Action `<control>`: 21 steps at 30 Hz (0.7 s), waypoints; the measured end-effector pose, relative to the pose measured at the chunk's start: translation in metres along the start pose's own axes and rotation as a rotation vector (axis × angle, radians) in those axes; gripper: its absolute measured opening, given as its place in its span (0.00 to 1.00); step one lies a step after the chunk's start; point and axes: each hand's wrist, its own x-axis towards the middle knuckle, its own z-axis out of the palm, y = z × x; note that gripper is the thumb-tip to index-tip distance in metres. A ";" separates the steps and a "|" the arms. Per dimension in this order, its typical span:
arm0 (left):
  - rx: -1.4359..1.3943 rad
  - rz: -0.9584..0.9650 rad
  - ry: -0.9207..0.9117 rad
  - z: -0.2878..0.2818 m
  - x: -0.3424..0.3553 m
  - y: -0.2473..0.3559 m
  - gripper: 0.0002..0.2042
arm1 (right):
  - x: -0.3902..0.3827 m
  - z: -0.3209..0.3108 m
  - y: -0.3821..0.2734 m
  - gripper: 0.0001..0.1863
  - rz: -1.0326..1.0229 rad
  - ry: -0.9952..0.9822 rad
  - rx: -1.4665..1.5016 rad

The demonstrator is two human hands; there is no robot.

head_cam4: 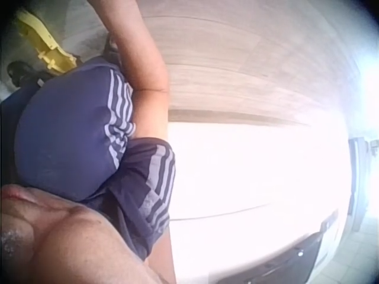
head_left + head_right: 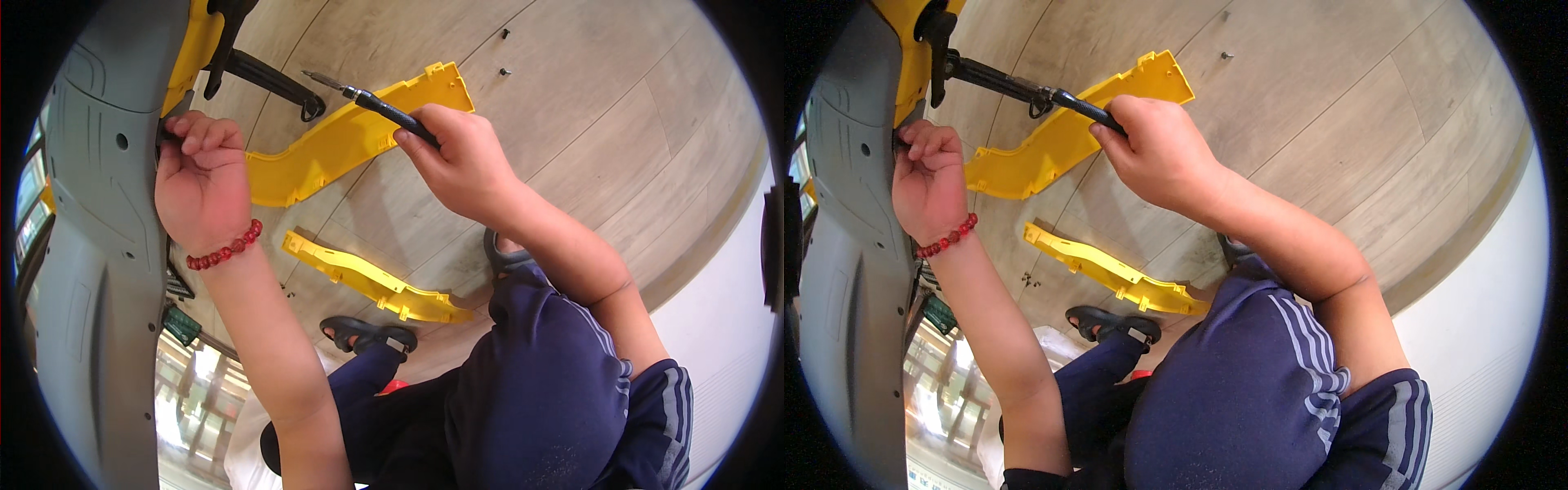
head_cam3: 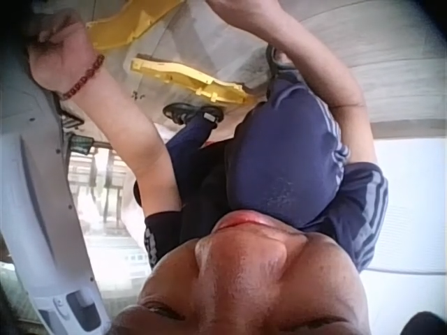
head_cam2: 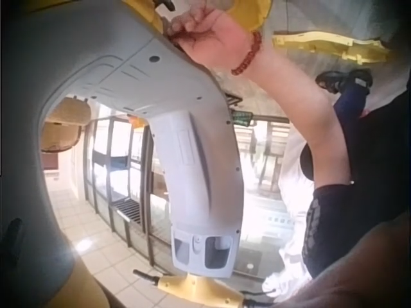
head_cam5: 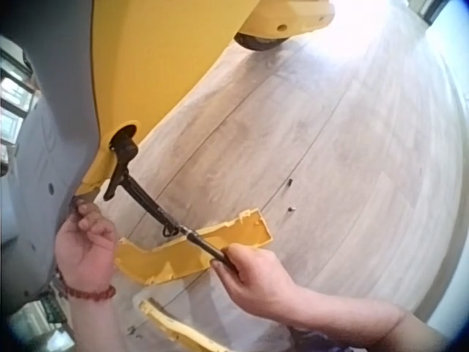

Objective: Removing and reattaching yellow plastic body panels on an electric scooter.

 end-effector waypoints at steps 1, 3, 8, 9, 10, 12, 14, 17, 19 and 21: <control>0.152 0.055 0.070 0.006 -0.003 -0.006 0.05 | 0.000 0.000 0.000 0.13 -0.002 0.001 -0.003; 0.303 0.109 0.140 0.010 -0.003 -0.013 0.05 | 0.000 0.000 0.001 0.13 -0.002 -0.005 -0.011; 0.280 0.148 0.103 0.001 -0.001 -0.004 0.04 | 0.000 0.003 0.002 0.13 -0.002 -0.018 -0.023; 0.281 0.152 0.104 -0.001 -0.002 0.000 0.04 | 0.000 0.004 0.002 0.13 -0.012 -0.017 -0.017; 0.148 0.055 0.029 -0.002 -0.001 0.002 0.04 | 0.001 0.004 0.003 0.13 -0.020 -0.013 -0.015; 0.013 -0.041 -0.047 -0.001 -0.002 0.001 0.04 | 0.001 0.003 0.002 0.13 -0.022 -0.010 -0.017; 0.228 0.070 0.124 0.010 -0.005 -0.009 0.05 | 0.001 0.002 0.003 0.13 -0.020 -0.007 -0.019; 0.287 0.143 0.146 -0.001 -0.002 -0.006 0.05 | 0.002 0.003 0.003 0.13 -0.019 -0.012 -0.025; 0.201 0.093 0.095 -0.002 0.000 -0.002 0.05 | 0.002 0.003 0.002 0.13 -0.004 -0.015 -0.017; 0.115 0.042 0.046 -0.003 0.000 0.001 0.05 | 0.002 0.003 0.001 0.12 0.006 -0.022 -0.011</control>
